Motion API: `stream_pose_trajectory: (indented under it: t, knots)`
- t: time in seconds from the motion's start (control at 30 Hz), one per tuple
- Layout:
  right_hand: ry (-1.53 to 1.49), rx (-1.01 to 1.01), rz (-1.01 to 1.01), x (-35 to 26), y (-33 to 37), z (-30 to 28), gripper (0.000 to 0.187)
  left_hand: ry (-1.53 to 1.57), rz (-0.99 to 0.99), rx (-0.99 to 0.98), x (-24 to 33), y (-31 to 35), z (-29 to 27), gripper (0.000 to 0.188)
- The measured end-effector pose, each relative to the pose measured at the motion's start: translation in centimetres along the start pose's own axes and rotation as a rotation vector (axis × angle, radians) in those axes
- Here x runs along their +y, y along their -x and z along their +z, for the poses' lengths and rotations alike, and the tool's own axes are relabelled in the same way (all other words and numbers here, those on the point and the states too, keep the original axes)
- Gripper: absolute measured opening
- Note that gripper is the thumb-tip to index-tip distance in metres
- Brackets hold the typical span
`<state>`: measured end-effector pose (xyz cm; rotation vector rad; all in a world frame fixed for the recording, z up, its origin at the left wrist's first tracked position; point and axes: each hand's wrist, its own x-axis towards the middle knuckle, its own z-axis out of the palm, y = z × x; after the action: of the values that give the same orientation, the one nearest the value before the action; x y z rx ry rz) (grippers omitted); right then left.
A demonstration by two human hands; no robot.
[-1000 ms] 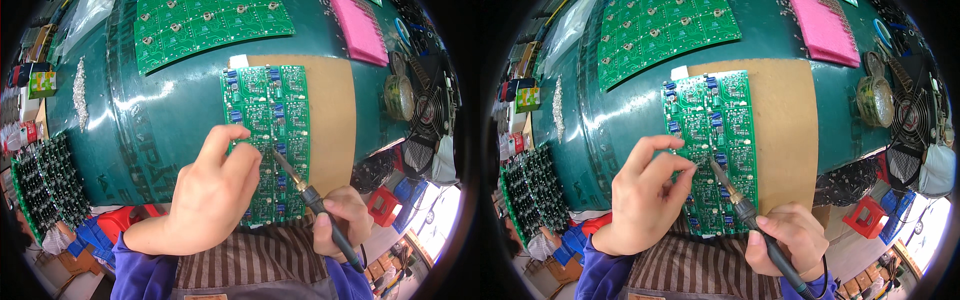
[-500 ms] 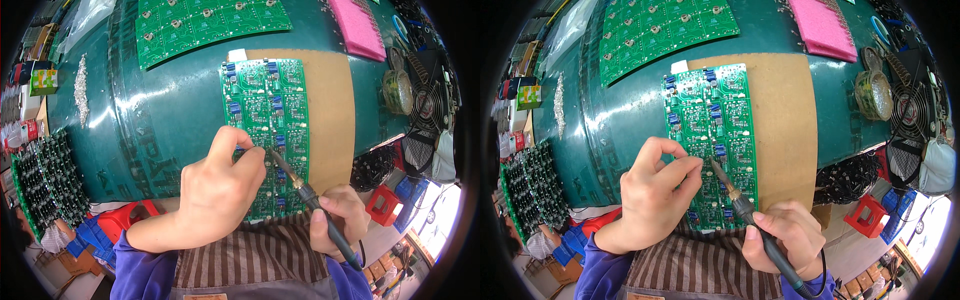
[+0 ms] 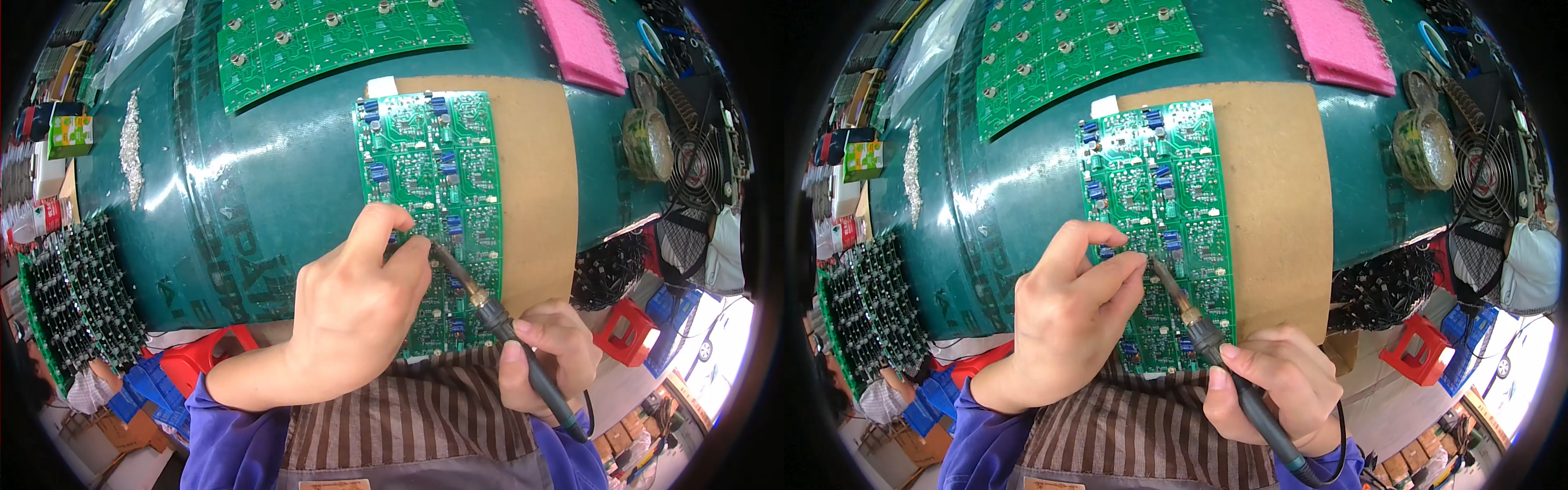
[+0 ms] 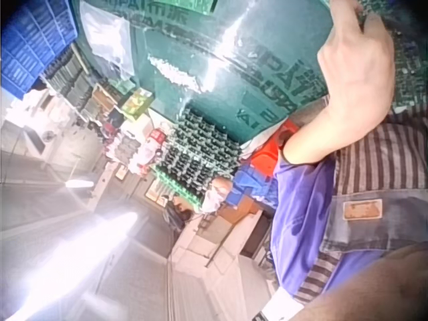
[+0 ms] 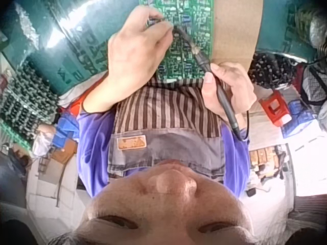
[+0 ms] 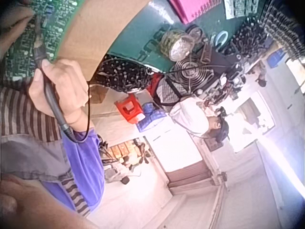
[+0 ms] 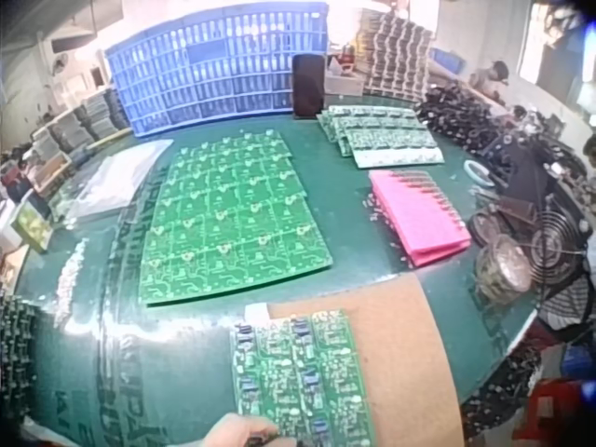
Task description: The person solders components onto circuit boards using a soldering iron, stacks the completed boards onto a pile by hand, and positions new boards to continue soldering.
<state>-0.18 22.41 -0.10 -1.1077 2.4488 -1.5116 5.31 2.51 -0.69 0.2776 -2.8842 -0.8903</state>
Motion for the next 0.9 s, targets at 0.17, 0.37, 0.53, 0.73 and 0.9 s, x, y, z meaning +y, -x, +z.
stream_pose_trajectory:
  t: [0.17, 0.37, 0.53, 0.73, 0.9]
  knots:
    - [0.007, 0.107, 0.014, -0.1, 1.0, -1.0, 0.02, 0.025, 0.007, -0.02, 0.4, -0.4, -0.1, 0.016]
    - [0.223, 0.7, 0.206, 3.7, 1.6, -4.9, 0.018, 0.004, -0.012, 0.009, 0.9, -0.2, -0.4, 0.014]
    - [0.542, 0.718, 0.324, 10.2, -0.7, -8.9, 0.013, -0.016, 0.006, -0.023, 1.3, 0.0, -0.2, 0.015]
    - [0.276, 0.75, 0.242, 6.7, 0.2, -6.6, 0.015, 0.044, -0.051, -0.024, 1.9, 1.8, -1.4, 0.022]
    - [0.09, 0.242, -0.024, 0.6, 3.7, -2.5, 0.024, -0.031, 0.121, 0.029, 1.0, 2.3, -0.6, 0.035]
